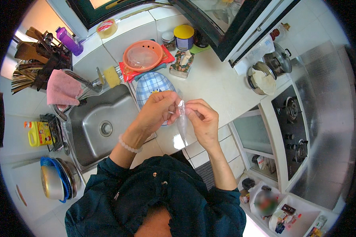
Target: The person takes a new aerator or filter component from a plastic bag and installs it onto a kitchen faucet by hand.
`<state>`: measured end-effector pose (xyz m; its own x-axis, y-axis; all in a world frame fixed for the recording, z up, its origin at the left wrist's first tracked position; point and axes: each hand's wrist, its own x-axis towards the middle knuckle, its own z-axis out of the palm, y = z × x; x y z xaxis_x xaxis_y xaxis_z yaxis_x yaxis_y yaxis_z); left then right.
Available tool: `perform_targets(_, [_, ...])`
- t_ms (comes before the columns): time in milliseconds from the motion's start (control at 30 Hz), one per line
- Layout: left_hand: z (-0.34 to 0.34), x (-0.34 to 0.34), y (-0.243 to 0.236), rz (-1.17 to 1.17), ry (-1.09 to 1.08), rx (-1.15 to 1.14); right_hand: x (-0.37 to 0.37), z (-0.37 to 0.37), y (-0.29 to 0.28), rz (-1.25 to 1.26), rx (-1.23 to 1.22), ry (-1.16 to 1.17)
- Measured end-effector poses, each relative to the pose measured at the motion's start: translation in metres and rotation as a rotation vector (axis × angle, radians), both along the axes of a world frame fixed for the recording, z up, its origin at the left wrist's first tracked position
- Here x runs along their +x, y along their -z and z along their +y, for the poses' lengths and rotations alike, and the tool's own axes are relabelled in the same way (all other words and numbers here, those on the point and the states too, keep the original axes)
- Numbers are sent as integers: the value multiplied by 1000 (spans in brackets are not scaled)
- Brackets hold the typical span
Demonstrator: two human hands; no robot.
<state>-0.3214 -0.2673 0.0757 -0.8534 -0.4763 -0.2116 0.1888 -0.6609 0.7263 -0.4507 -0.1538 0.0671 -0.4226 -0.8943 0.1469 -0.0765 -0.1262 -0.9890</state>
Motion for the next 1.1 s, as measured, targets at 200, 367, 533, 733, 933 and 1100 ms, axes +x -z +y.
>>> perform_targets(200, [7, 1, -9, -58, -37, -311, -2, -1, 7, -72, 21, 103])
perform_targets(367, [19, -6, 0, -129, -209, -810, 1, -3, 3, -90, 51, 127])
perform_targets(533, [24, -9, 2, -154, -238, -844, 2, -7, 2, -8, 7, 110])
perform_targets(733, [22, -9, 4, -151, -207, -726, -2, -6, 2, 225, 2, 70])
perform_targets(933, [14, -7, 1, -118, -157, -567, -1, -6, 1, 327, 59, 108])
perform_targets(1100, [8, 3, 2, -121, -89, -358, 0, -8, 2, 338, 50, 181])
